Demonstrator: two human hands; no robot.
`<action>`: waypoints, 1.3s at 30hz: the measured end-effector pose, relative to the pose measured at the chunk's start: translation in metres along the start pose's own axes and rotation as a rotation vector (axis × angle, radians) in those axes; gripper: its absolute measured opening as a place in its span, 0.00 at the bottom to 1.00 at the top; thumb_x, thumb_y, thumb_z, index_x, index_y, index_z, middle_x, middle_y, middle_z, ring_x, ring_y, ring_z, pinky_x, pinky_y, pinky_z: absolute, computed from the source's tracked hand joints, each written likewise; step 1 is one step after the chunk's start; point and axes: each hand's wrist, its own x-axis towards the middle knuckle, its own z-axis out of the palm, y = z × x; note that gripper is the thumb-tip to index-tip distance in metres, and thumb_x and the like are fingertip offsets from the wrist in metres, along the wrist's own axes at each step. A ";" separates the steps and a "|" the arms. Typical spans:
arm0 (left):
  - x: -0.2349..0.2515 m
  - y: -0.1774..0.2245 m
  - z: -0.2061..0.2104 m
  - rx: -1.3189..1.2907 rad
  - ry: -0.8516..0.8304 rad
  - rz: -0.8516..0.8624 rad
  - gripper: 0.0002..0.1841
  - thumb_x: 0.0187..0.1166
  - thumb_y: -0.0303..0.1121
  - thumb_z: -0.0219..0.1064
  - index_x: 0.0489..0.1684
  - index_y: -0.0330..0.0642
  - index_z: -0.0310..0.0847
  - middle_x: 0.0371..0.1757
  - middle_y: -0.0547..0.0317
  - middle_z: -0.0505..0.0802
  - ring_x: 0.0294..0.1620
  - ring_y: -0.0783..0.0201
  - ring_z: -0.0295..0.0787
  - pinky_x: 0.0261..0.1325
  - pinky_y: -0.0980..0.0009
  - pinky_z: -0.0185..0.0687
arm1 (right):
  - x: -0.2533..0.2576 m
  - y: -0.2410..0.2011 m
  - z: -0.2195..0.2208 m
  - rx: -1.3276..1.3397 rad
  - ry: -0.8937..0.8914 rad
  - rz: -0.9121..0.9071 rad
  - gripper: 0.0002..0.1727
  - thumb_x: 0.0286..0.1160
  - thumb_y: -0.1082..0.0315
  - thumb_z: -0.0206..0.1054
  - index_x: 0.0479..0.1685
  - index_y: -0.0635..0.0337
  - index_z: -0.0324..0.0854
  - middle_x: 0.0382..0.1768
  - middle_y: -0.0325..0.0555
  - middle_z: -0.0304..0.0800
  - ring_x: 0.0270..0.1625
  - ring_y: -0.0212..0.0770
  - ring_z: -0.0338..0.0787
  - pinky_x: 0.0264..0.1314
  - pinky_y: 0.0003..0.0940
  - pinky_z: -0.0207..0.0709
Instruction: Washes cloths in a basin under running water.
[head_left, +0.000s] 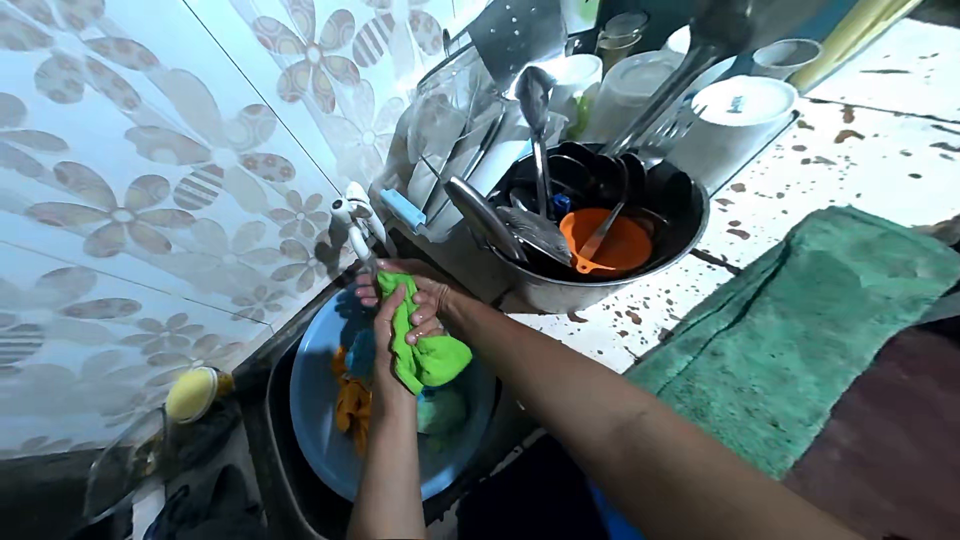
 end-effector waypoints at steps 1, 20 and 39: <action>0.000 0.003 -0.008 0.007 -0.010 -0.051 0.09 0.82 0.39 0.67 0.38 0.44 0.84 0.21 0.66 0.83 0.14 0.72 0.78 0.19 0.79 0.77 | 0.004 -0.012 0.012 -0.151 0.146 0.026 0.14 0.93 0.64 0.48 0.56 0.58 0.78 0.40 0.39 0.93 0.42 0.32 0.93 0.47 0.27 0.89; -0.014 0.005 -0.005 0.274 0.383 0.210 0.08 0.84 0.37 0.58 0.45 0.45 0.80 0.25 0.66 0.82 0.15 0.77 0.77 0.19 0.85 0.76 | -0.004 -0.034 0.018 -0.248 0.322 0.099 0.18 0.94 0.54 0.45 0.58 0.54 0.76 0.37 0.39 0.89 0.36 0.31 0.90 0.40 0.30 0.88; 0.022 -0.021 -0.011 1.626 1.178 0.324 0.24 0.86 0.31 0.65 0.78 0.30 0.68 0.66 0.33 0.87 0.70 0.41 0.84 0.73 0.45 0.77 | 0.032 -0.013 0.069 -1.325 0.721 0.154 0.19 0.89 0.70 0.55 0.74 0.65 0.75 0.72 0.65 0.80 0.76 0.61 0.80 0.79 0.57 0.72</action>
